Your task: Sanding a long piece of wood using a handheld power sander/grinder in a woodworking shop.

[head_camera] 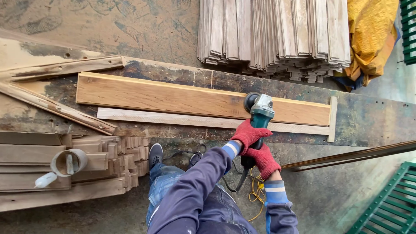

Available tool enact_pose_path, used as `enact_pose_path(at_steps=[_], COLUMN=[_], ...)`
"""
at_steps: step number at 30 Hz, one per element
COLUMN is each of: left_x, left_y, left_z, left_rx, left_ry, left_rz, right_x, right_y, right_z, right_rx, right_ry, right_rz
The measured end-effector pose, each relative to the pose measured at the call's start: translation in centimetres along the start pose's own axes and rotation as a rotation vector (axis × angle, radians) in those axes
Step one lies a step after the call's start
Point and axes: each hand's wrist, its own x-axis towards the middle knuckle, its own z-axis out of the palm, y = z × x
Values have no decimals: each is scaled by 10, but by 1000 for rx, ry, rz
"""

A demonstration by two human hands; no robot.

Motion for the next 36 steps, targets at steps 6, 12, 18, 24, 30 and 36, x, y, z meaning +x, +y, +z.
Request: enact_pose_path(at_steps=[6,12,18,24,30,36], left_x=[-30,-22,-21,-15,-18,2], left_y=[16,-14,-8,1,-8,-30], left_z=[-32,-85,-64,-21,-39,-75], left_rx=[-57,-191,-111,-7,-251,-659], left_ry=[85,237,147,-40,59,248], left_rz=[-22,-62,-62,-38,-37,14], right_x=[0,-32,-11,-17,-21,-36], right_y=[-16,-72,-35,-17,-35,-67], right_z=[26,63,45,9,23,46], right_rx=[2,-245,-142,-57,-67,-173], right_ry=[-102,-215,-151,-41,-117,-227], right_rz=[-34,-97,-55,60,12,-88])
